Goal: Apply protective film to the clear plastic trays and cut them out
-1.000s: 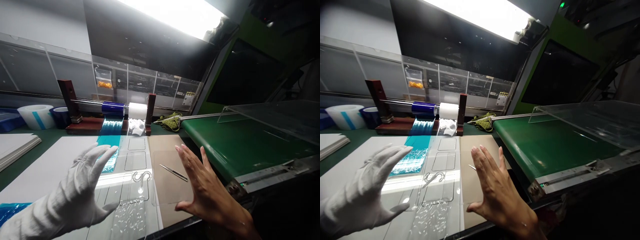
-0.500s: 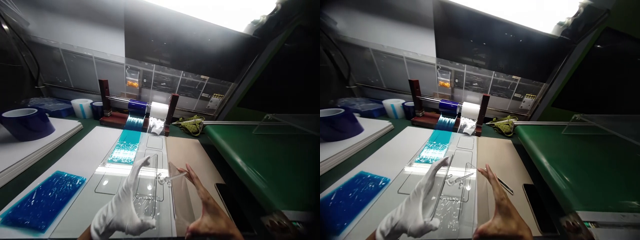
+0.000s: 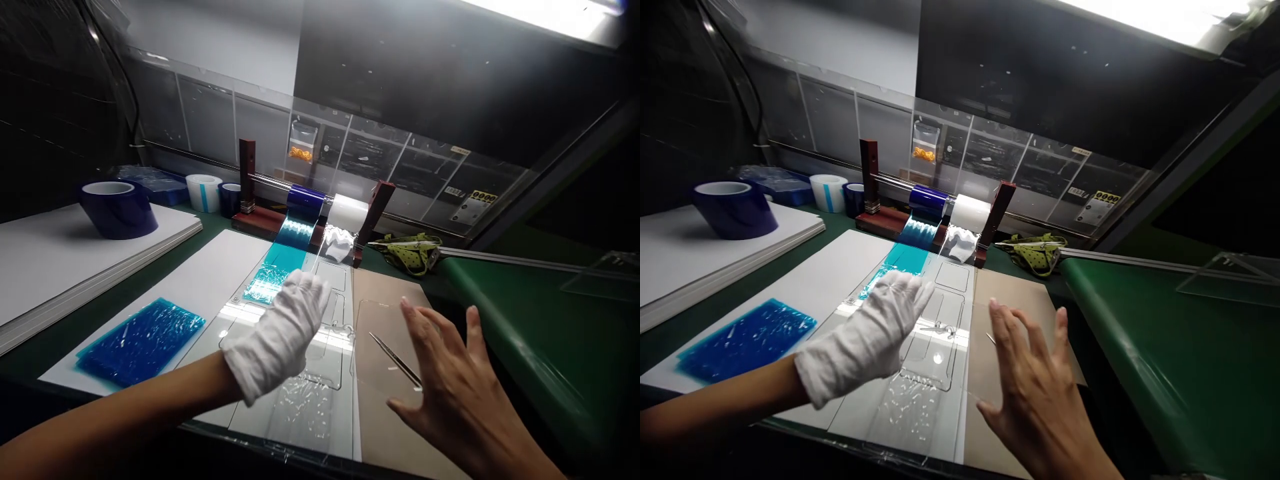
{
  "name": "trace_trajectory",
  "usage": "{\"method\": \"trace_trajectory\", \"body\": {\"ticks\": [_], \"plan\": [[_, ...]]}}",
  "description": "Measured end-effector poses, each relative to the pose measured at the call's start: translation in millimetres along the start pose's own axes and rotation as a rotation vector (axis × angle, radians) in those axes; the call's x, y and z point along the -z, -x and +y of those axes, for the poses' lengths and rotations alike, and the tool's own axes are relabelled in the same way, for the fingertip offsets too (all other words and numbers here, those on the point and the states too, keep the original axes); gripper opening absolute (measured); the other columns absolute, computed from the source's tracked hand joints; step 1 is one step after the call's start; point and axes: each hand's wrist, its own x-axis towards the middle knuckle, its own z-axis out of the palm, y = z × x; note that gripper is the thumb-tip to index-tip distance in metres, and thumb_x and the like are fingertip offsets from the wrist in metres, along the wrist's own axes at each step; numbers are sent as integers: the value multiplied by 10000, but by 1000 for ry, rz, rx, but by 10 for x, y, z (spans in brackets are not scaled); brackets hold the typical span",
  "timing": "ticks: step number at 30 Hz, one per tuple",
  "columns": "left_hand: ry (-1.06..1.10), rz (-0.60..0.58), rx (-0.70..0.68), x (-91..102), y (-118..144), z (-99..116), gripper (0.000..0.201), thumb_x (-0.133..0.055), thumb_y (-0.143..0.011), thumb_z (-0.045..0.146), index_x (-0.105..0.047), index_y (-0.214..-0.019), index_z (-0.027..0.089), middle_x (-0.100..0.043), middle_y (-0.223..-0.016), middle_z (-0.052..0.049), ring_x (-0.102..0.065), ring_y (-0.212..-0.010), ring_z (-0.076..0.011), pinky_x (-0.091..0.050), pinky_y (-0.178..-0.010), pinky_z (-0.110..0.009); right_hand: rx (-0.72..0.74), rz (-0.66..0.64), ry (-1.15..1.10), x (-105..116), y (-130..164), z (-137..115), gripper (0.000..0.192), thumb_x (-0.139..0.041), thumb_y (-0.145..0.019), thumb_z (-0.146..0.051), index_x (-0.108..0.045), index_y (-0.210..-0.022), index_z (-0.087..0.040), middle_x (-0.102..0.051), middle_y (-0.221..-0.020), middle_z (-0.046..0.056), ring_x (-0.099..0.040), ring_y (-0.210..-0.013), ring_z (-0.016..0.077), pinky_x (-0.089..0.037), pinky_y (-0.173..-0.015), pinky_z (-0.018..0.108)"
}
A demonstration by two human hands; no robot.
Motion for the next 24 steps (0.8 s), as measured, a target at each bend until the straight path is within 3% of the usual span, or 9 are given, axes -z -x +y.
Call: {"method": "trace_trajectory", "body": {"ticks": [2, 5, 7, 9, 12, 15, 20, 22, 24], "plan": [[72, -25, -39, -86, 121, -130, 1066, -678, -529, 244, -204, -1470, 81, -400, -1364, -258, -370, -1261, -494, -284, -1033, -689, -51, -34, -133, -98, 136, 145, 1150, -736, -662, -474, -67, -1538, -144, -478, -1400, 176, -430, -1297, 404, -29, -1121, 706], [510, -92, -48, -265, 336, -236, 1298, -756, -502, 427, 58, -1481, 175, -273, -1443, -219, -338, -1306, -431, -343, -1063, -622, -82, -161, -469, -339, 370, 281, 1210, -694, -681, -643, 28, -1533, -175, -377, -1489, 181, -322, -1385, 399, -225, -1086, 697], [786, -112, -56, -374, 444, -202, 1300, -779, -491, 402, 82, -1454, 252, -226, -1471, -170, -313, -1339, -374, -344, -1101, -561, -95, -247, -651, -513, 477, 279, 1241, -652, -669, -726, 78, -1525, -202, -346, -1512, 186, -291, -1399, 397, -312, -1050, 676], [876, -101, -18, -431, 500, -154, 1274, -793, -478, 341, 42, -1439, 317, -250, -1455, -123, -326, -1336, -343, -338, -1115, -540, -116, -289, -729, -641, 532, 248, 1255, -653, -653, -743, 87, -1522, -221, -332, -1520, 191, -292, -1396, 400, -309, -1049, 674], [734, -143, 12, -385, 506, -197, 1265, -783, -470, 267, 1, -1461, 327, -275, -1430, -120, -344, -1319, -351, -370, -1085, -554, -112, -297, -707, -685, 549, 242, 1220, -688, -679, -674, 69, -1525, -229, -313, -1530, 189, -254, -1408, 404, -243, -1068, 691], [551, -202, -62, -215, 473, -362, 1248, -763, -460, 263, -60, -1491, 261, -324, -1401, -159, -370, -1286, -393, -406, -1035, -585, -43, -301, -639, -593, 500, 295, 1179, -713, -705, -594, 42, -1532, -223, -321, -1527, 175, -218, -1419, 402, -163, -1092, 696], [448, -380, -111, 26, 464, -475, 1252, -738, -454, 257, -60, -1506, 289, -363, -1420, -148, -485, -1203, -363, -533, -906, -470, 79, -293, -657, -492, 375, 361, 1141, -675, -736, -594, 50, -1535, -223, -362, -1509, 165, -343, -1375, 381, -159, -1126, 645], [399, -336, -102, -40, 494, -414, 1240, -743, -474, 290, -57, -1506, 274, -367, -1415, -152, -467, -1216, -362, -509, -936, -479, 69, -298, -636, -533, 371, 365, 1158, -675, -727, -607, 51, -1535, -205, -353, -1512, 175, -353, -1369, 385, -193, -1118, 641], [309, -170, -6, -220, 526, -316, 1211, -744, -517, 399, -59, -1501, 232, -374, -1386, -176, -432, -1226, -384, -452, -982, -531, 13, -284, -583, -603, 390, 353, 1183, -695, -711, -600, 45, -1535, -184, -349, -1509, 188, -324, -1379, 403, -190, -1101, 669]]}}
